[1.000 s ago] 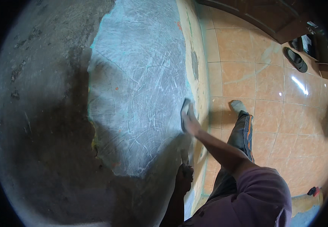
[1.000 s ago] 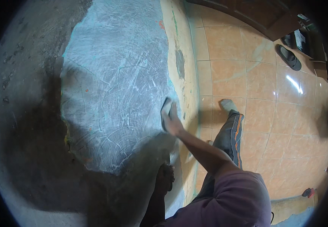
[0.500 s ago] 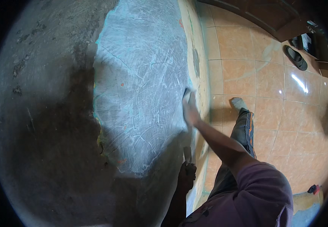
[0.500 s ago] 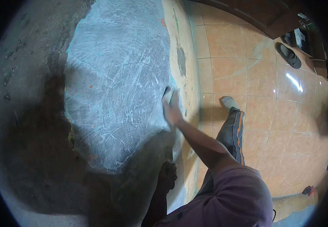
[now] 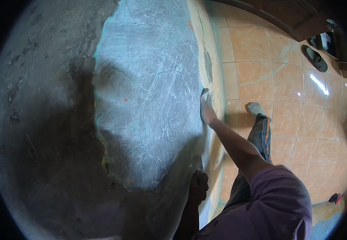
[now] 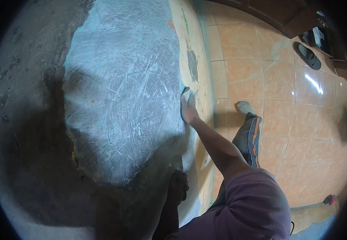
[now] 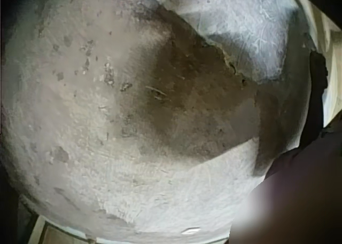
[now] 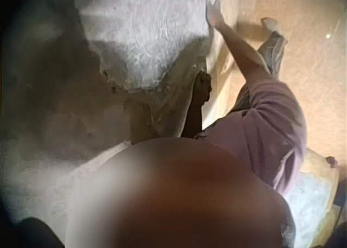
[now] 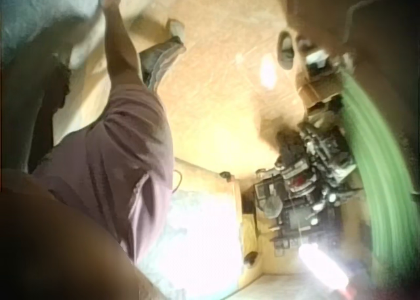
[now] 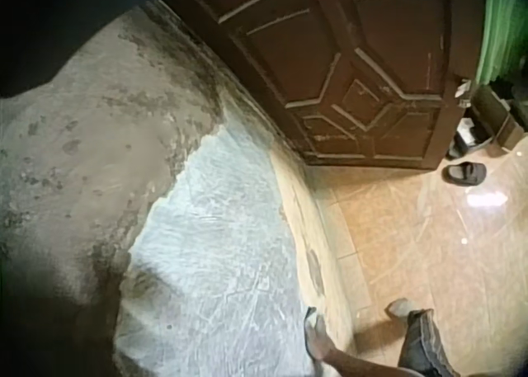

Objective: Scrape and sand a concrete wall to prepare it for repair or painting.

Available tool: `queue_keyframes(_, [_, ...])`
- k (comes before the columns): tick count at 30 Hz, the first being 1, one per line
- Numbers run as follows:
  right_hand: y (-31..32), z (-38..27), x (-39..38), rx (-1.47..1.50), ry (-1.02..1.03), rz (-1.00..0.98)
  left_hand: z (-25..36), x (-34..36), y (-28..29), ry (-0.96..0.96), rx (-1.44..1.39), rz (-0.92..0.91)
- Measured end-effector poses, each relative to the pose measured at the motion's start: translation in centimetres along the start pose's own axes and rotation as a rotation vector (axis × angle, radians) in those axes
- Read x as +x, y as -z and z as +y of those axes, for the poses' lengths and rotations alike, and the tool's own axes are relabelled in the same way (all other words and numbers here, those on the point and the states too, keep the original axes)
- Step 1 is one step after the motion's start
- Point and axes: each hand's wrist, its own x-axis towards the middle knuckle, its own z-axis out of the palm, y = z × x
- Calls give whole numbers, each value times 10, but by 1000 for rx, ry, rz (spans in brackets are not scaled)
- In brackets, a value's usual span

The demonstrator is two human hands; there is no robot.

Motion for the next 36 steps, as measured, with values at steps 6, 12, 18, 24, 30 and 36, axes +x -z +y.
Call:
queue_keyframes(6, [-30, -40, -77, -84, -53, -120, 2, 1, 3, -13, 57, 38])
queue_keyframes(12, [9, -24, 26, 98, -53, 3, 10, -1, -7, 34, 0, 3])
queue_keyframes(18, [-18, -91, -39, -106, -7, -69, 4, 5, 0, 17, 113, 11])
queue_keyframes(24, [9, -84, 15, 97, -172, -182, 14, 3, -6, -2, 92, 0])
queue_keyframes(30, [4, -101, -4, -23, 85, -104, 13, 8, -10, 24, 110, -39])
queue_keyframes(36, [-6, -79, -13, 17, 143, -134, 23, 16, -12, -18, 111, -40])
